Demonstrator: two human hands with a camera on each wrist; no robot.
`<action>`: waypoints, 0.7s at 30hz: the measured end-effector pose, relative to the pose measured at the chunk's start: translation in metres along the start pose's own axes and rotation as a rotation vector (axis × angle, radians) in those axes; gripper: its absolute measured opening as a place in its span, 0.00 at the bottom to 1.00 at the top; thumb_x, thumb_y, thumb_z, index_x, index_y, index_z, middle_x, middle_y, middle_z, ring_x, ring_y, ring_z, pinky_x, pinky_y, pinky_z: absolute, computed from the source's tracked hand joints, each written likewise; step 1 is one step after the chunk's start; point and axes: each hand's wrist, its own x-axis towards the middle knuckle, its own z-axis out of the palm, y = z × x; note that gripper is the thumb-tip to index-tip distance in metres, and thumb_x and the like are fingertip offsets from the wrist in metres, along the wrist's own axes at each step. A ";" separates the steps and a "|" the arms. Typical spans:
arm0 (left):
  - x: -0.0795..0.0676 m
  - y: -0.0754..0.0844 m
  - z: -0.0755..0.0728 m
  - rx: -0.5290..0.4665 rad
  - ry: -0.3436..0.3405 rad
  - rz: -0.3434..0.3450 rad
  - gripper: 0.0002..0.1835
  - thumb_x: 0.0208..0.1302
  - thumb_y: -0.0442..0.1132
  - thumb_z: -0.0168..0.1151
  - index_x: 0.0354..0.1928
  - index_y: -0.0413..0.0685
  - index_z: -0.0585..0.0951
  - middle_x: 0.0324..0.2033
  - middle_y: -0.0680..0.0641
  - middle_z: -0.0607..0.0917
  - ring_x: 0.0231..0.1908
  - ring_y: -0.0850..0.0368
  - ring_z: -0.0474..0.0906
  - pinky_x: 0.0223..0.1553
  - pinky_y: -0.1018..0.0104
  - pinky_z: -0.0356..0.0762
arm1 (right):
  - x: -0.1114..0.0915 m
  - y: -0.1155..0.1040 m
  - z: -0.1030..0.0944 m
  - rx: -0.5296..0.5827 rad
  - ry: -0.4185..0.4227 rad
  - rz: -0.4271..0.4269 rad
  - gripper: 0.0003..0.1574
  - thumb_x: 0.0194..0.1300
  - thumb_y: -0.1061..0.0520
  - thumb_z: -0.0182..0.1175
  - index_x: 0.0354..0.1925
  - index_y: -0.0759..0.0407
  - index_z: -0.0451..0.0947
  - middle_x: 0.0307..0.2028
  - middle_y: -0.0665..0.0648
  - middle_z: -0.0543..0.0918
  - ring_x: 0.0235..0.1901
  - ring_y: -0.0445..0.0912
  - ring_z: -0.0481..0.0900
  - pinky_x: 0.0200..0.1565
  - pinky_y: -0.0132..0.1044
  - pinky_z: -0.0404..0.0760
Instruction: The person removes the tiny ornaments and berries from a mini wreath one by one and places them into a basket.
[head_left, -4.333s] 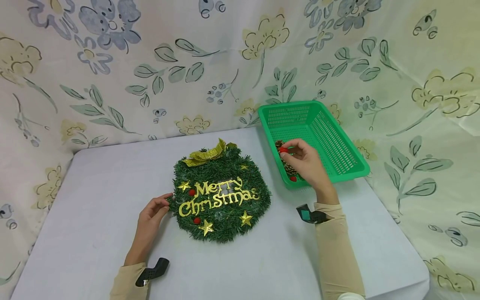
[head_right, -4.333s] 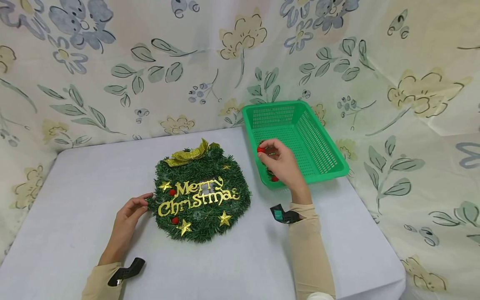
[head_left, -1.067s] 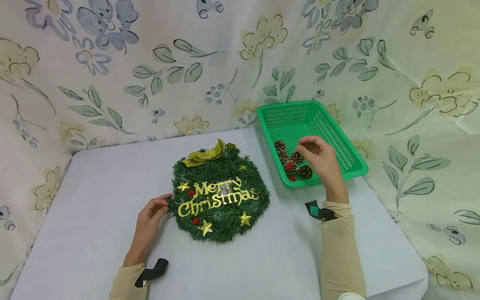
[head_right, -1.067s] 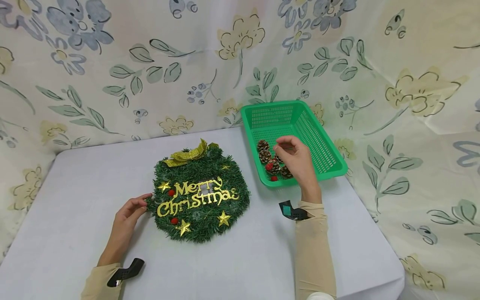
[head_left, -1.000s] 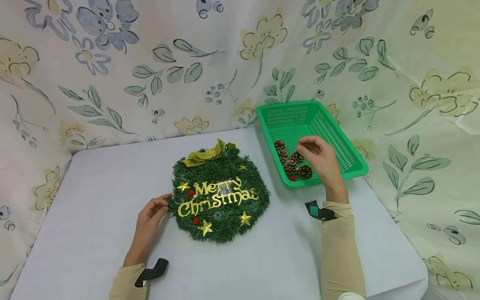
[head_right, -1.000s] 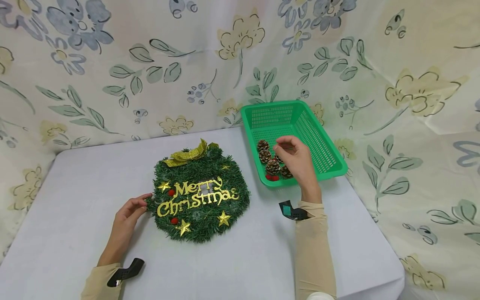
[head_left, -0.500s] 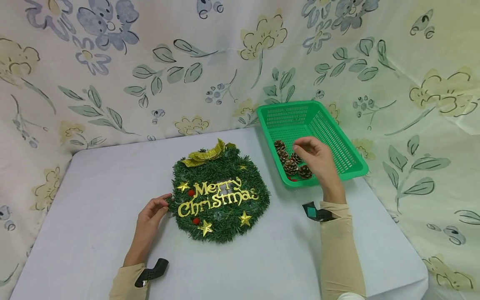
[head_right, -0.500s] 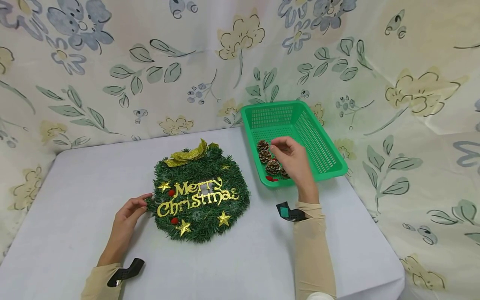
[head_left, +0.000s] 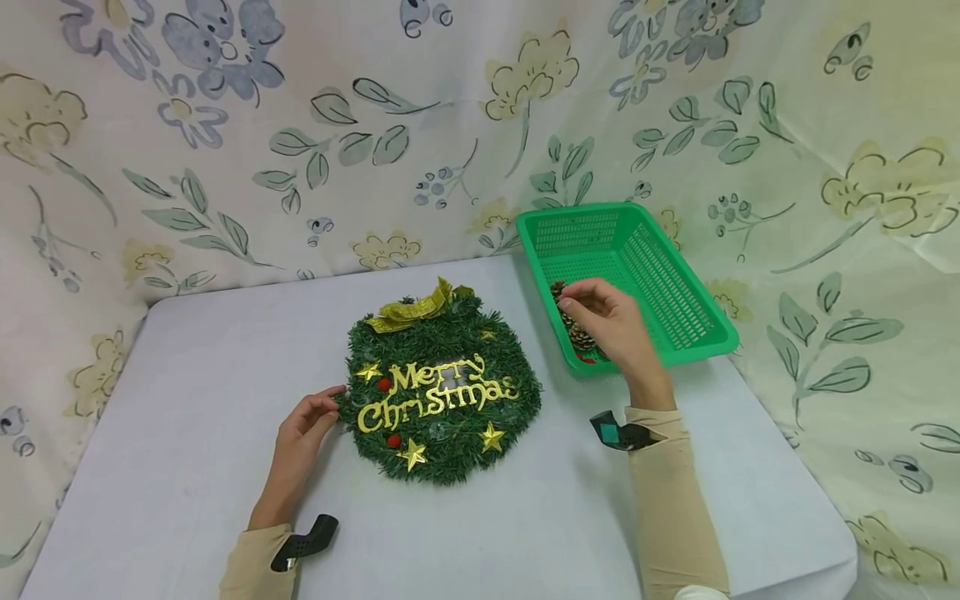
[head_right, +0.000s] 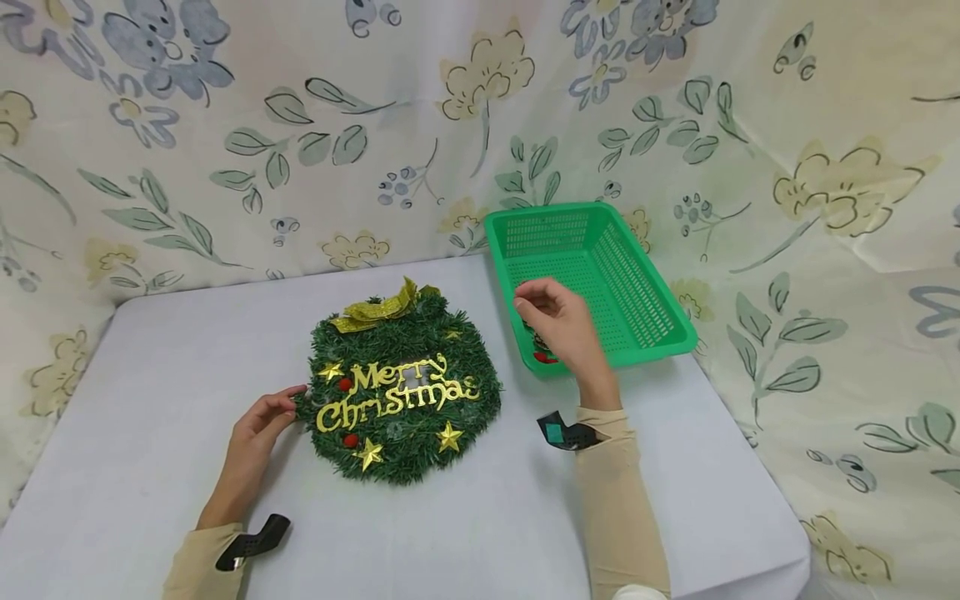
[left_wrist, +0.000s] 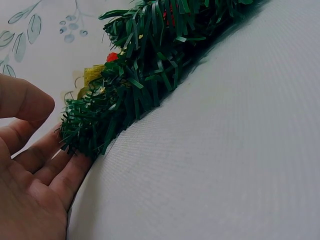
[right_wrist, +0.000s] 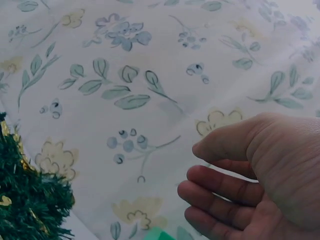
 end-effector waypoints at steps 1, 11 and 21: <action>0.000 0.000 0.000 0.007 0.000 -0.003 0.13 0.78 0.35 0.51 0.52 0.29 0.72 0.60 0.64 0.79 0.59 0.75 0.74 0.53 0.85 0.73 | 0.000 0.000 0.002 0.002 -0.006 0.000 0.16 0.72 0.57 0.62 0.53 0.65 0.78 0.48 0.50 0.85 0.50 0.40 0.83 0.52 0.27 0.81; -0.001 0.001 0.000 -0.002 -0.005 0.001 0.13 0.77 0.35 0.52 0.51 0.28 0.72 0.58 0.66 0.79 0.59 0.75 0.74 0.53 0.85 0.73 | 0.004 -0.001 0.028 -0.019 -0.092 0.032 0.15 0.72 0.58 0.62 0.53 0.65 0.79 0.46 0.49 0.83 0.47 0.37 0.82 0.48 0.28 0.81; -0.001 0.000 0.000 0.021 -0.006 0.011 0.12 0.78 0.35 0.51 0.51 0.29 0.72 0.59 0.65 0.78 0.59 0.77 0.73 0.53 0.85 0.72 | 0.002 -0.001 0.053 -0.012 -0.215 -0.001 0.13 0.73 0.58 0.61 0.52 0.63 0.79 0.50 0.63 0.83 0.47 0.50 0.82 0.48 0.34 0.81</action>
